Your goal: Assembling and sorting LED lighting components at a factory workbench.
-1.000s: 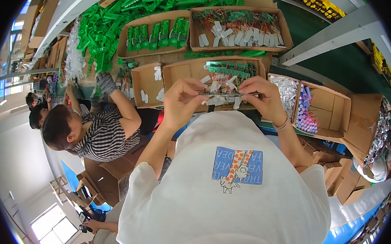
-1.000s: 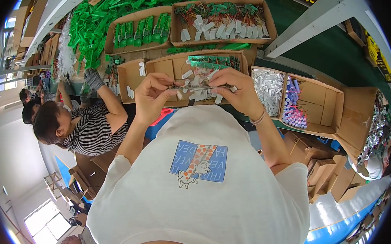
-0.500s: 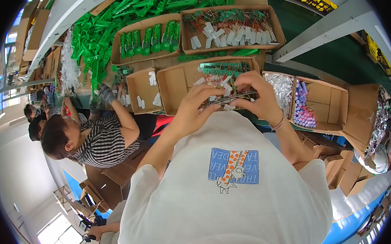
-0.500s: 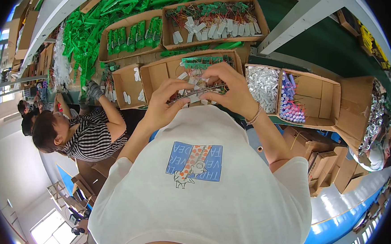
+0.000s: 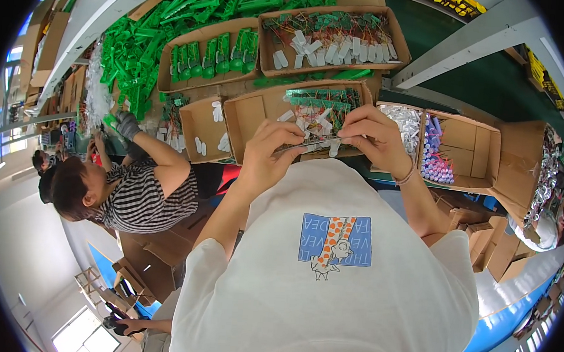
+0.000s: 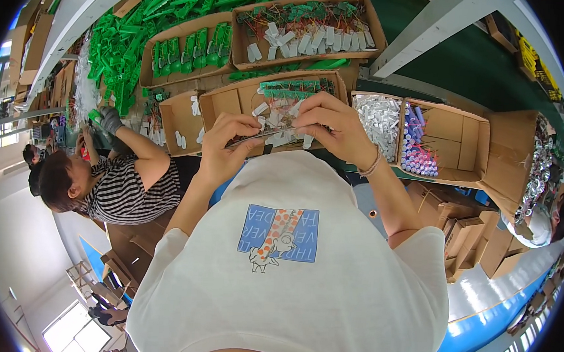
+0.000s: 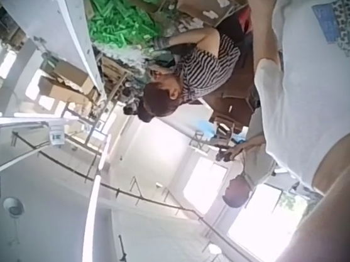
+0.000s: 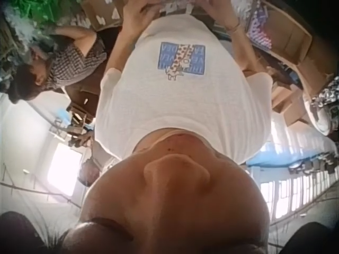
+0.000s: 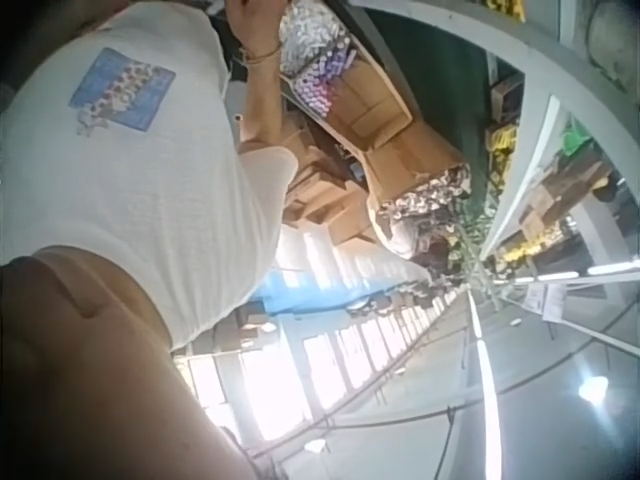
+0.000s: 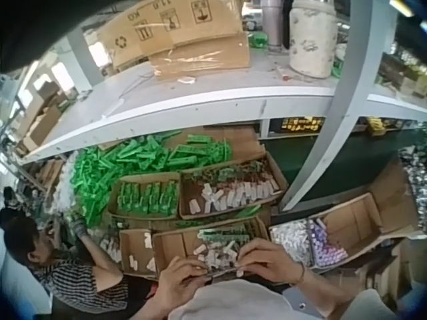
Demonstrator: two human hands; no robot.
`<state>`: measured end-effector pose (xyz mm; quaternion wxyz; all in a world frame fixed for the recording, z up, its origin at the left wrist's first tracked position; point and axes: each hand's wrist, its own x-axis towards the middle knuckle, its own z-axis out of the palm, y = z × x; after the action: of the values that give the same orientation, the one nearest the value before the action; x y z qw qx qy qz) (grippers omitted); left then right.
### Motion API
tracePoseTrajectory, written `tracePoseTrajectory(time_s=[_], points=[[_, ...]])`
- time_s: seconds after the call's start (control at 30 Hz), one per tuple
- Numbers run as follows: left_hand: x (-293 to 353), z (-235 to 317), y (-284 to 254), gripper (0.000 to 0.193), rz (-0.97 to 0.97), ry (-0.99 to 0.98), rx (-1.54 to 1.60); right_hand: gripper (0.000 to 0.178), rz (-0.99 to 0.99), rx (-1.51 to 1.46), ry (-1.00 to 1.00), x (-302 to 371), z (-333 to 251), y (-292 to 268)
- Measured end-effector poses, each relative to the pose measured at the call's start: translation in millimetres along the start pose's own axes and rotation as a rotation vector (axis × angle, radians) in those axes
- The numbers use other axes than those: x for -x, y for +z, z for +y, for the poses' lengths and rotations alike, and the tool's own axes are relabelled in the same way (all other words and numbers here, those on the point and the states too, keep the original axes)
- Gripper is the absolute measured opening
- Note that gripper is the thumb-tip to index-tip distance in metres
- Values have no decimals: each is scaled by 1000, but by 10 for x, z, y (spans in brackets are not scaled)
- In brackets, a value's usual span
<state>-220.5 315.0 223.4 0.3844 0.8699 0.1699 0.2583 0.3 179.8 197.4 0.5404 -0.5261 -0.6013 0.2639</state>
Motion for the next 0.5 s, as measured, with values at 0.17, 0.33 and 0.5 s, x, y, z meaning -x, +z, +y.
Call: tracePoseTrajectory(time_s=[0.17,0.33,0.5], points=[[8,47,-71,29,-118,-160,122,14,-13,-323,186,-176,-158,8],[-97,105,-178,46,-122,-525,1030,18,-140,-492,343,-158,-43,30],[-49,118,-112,38,-149,-685,1111,19,0,-448,451,-203,-44,145]])
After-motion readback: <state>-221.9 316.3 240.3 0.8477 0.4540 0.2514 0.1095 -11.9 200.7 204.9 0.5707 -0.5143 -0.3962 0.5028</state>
